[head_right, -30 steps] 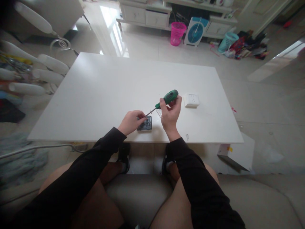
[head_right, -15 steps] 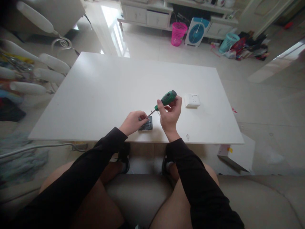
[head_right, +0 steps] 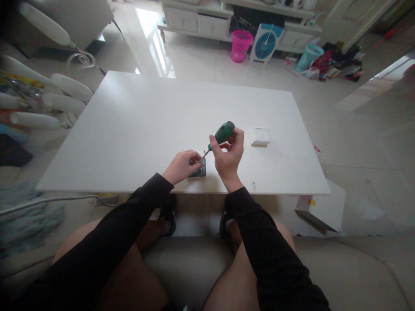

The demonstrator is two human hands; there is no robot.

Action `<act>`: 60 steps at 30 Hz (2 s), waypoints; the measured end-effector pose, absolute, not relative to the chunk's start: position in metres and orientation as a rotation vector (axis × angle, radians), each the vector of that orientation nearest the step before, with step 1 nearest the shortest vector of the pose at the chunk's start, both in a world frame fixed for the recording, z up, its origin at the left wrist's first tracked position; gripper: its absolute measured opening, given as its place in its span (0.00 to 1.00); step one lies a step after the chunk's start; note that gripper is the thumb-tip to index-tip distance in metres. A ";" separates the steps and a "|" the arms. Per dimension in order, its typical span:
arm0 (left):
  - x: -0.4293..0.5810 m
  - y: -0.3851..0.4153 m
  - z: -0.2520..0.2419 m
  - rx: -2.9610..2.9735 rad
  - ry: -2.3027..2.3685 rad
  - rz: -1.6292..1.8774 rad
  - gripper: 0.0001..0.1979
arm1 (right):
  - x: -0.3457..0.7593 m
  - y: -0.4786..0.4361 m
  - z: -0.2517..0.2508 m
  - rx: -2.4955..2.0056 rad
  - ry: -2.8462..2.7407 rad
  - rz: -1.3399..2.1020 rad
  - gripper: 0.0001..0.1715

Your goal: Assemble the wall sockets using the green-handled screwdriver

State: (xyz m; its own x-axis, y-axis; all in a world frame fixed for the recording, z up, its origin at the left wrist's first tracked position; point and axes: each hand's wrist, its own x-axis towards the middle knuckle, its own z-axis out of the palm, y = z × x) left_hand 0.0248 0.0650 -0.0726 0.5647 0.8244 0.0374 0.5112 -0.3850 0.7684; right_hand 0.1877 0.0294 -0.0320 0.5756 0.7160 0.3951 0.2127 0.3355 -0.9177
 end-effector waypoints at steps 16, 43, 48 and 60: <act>0.010 0.065 -0.087 2.357 1.069 0.134 0.40 | 0.191 0.028 -0.032 -1.233 -0.974 0.332 0.23; 0.013 0.066 -0.087 2.430 1.017 0.261 0.30 | 0.198 0.029 -0.054 -1.239 -1.187 0.192 0.23; 0.013 0.066 -0.085 2.418 1.025 0.241 0.31 | 0.197 0.029 -0.054 -1.250 -1.202 0.193 0.22; 0.013 0.064 -0.084 2.402 1.031 0.266 0.29 | 0.197 0.028 -0.056 -1.252 -1.296 0.134 0.20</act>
State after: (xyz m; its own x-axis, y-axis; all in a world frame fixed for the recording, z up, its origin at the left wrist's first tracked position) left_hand 0.0127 0.0638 -0.0842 0.6926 0.7210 -0.0198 0.6215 -0.5826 0.5237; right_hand 0.1965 0.0282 -0.0557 0.3581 0.6858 0.6336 0.5411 0.4006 -0.7394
